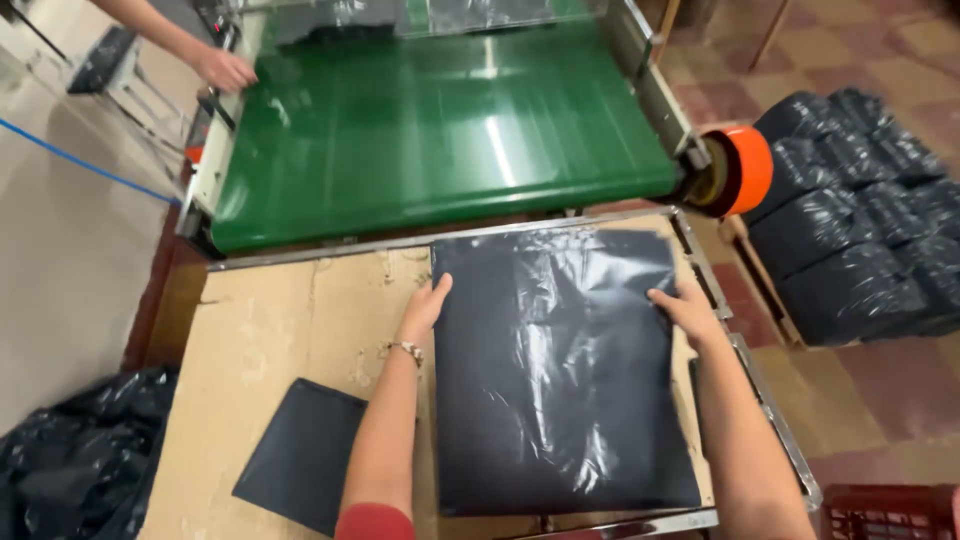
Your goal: Folding plastic bags and placing them into a basket
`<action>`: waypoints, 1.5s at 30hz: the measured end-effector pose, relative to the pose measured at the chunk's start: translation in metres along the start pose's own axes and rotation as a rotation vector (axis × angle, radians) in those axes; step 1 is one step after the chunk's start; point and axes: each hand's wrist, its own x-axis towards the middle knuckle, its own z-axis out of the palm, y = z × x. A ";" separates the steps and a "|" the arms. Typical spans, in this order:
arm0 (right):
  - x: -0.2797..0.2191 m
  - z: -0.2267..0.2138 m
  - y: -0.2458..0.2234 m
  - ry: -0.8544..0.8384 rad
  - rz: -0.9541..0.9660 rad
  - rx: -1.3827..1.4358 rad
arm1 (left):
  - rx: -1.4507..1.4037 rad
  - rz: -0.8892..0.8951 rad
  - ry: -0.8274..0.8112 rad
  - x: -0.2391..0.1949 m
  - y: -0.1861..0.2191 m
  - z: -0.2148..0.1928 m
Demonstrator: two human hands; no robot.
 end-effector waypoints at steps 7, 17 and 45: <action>0.031 0.039 0.096 0.043 -0.017 -0.127 | 0.436 -0.042 0.024 -0.032 -0.018 0.036; 0.060 0.053 -0.023 0.087 -0.259 -0.835 | 0.804 0.033 0.241 0.003 -0.016 0.060; -0.290 0.015 0.090 0.004 -0.567 -0.903 | -0.471 -0.223 -0.007 -0.055 -0.199 0.057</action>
